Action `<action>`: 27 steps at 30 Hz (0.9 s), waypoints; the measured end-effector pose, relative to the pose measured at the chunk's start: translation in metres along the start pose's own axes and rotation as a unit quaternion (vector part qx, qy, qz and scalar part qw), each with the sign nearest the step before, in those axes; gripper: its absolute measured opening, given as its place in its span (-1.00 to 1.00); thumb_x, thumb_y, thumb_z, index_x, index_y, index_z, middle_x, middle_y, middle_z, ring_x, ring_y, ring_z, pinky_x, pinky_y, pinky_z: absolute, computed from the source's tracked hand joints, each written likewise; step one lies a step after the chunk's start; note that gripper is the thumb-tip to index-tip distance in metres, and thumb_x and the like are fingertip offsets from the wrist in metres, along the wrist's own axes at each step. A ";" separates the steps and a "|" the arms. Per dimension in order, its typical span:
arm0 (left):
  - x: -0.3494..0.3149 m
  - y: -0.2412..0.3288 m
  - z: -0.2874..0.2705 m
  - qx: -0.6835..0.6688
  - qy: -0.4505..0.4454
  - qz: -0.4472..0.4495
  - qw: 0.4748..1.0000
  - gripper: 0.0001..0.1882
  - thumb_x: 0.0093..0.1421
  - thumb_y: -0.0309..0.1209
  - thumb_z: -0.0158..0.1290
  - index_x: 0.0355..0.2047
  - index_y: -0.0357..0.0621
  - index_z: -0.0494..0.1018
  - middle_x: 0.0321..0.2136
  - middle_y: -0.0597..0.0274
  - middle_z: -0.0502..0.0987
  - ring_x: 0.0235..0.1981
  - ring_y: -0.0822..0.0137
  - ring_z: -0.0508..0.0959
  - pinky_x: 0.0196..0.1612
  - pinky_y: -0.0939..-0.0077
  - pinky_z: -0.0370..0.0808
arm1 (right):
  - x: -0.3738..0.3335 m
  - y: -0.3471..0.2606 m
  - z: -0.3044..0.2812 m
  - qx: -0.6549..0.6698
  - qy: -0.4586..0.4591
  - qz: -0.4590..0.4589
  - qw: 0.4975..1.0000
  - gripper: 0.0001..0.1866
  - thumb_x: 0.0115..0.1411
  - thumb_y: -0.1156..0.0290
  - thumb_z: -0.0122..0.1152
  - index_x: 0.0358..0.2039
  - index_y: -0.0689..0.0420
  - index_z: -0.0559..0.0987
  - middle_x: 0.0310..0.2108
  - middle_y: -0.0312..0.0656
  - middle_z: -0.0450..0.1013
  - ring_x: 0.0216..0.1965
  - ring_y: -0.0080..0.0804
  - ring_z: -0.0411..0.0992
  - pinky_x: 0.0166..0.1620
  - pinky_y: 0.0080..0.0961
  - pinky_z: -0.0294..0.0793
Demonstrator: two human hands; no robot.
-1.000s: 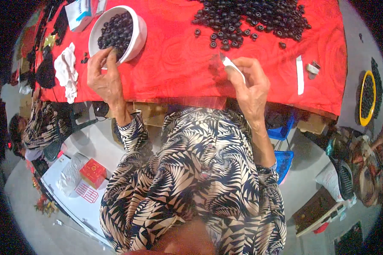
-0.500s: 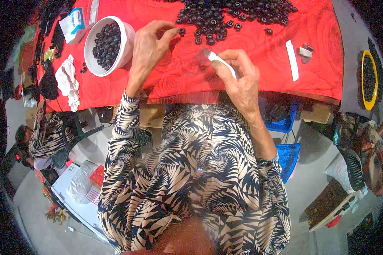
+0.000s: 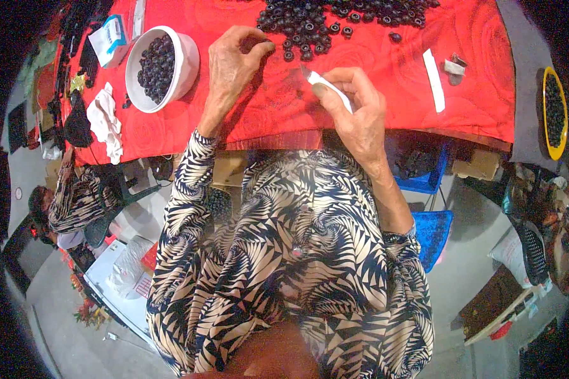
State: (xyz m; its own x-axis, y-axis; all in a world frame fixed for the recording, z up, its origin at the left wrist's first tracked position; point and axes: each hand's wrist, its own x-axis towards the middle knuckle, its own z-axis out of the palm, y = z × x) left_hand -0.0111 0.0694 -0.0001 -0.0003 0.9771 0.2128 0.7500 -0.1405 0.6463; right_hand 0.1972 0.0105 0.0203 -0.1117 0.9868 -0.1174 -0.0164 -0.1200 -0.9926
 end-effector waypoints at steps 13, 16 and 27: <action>-0.039 0.033 -0.033 -0.445 0.022 -0.161 0.881 -0.61 -0.02 -0.68 0.05 -0.12 -0.34 0.35 -0.36 0.20 0.46 -0.29 0.42 0.48 -0.17 0.60 0.46 | 0.000 0.000 0.005 -0.009 -0.012 0.015 1.000 -0.83 0.04 0.47 0.17 -0.36 0.24 0.43 -0.50 -0.28 0.45 -0.48 -0.65 0.37 -0.42 -0.71 0.34; -0.047 0.030 -0.033 -0.494 0.033 -0.163 0.853 -0.64 -0.01 -0.68 0.02 -0.13 -0.36 0.36 -0.35 0.20 0.44 -0.30 0.39 0.49 -0.18 0.57 0.46 | 0.000 -0.004 0.010 -0.018 -0.020 0.014 1.000 -0.83 0.04 0.47 0.17 -0.36 0.24 0.44 -0.50 -0.28 0.45 -0.48 -0.65 0.37 -0.43 -0.72 0.33; -0.052 0.032 -0.032 -0.449 0.057 -0.139 0.881 -0.81 -0.03 -0.68 0.05 -0.35 -0.34 0.50 -0.38 0.22 0.44 -0.34 0.44 0.48 -0.25 0.67 0.46 | 0.002 -0.006 0.017 -0.060 -0.031 0.017 0.998 -0.81 0.02 0.45 0.18 -0.36 0.24 0.44 -0.51 -0.25 0.46 -0.50 -0.64 0.38 -0.44 -0.70 0.34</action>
State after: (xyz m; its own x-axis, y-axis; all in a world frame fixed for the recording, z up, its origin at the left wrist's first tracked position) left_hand -0.0085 0.0093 0.0328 -0.2061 0.9785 -0.0071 -0.1151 -0.0170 0.9932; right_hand 0.1803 0.0110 0.0268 -0.1710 0.9734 -0.1526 0.1067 -0.1357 -0.9850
